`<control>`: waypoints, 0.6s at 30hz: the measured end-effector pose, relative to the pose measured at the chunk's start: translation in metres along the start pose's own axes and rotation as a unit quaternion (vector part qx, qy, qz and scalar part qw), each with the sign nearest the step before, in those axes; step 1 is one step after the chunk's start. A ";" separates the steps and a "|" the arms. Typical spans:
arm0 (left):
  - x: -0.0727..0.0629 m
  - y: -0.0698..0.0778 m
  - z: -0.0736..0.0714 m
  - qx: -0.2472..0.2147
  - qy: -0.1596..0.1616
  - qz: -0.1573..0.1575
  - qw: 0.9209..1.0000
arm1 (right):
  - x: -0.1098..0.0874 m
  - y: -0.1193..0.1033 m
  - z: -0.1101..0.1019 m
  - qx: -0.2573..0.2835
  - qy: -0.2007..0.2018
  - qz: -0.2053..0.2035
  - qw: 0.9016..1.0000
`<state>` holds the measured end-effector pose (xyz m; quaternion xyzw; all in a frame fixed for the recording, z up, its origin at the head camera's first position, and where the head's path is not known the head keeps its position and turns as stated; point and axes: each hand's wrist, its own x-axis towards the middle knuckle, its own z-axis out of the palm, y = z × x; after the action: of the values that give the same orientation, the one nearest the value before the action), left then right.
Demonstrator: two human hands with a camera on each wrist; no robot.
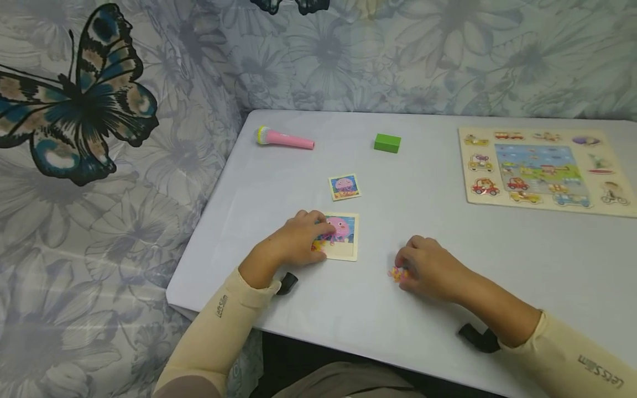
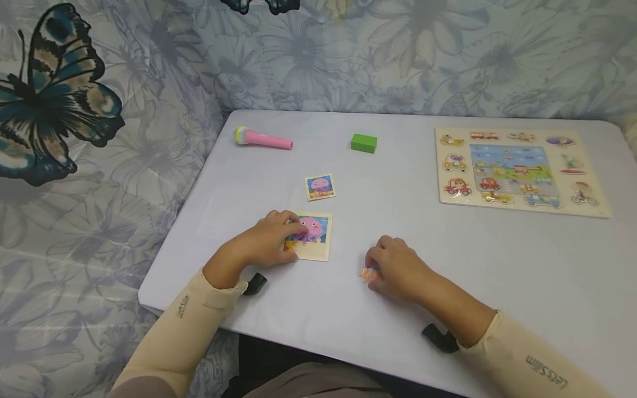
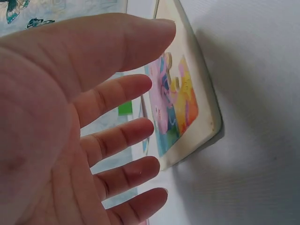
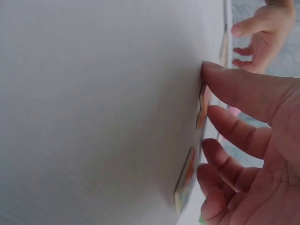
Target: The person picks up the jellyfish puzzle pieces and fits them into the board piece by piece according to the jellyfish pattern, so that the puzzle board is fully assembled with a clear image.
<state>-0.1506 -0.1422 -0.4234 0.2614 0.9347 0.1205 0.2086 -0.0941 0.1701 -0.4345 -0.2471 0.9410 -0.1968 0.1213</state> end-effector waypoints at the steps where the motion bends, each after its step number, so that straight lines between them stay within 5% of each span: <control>1: 0.000 0.000 0.000 -0.002 -0.001 0.001 1.000 | -0.001 0.000 0.000 0.006 0.003 -0.002 1.000; 18: -0.001 -0.007 0.005 -0.017 0.006 0.006 1.000 | 0.002 -0.004 0.000 0.002 0.002 0.013 1.000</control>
<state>-0.1503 -0.1479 -0.4301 0.2626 0.9322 0.1390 0.2069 -0.0943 0.1656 -0.4325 -0.2347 0.9439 -0.1974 0.1228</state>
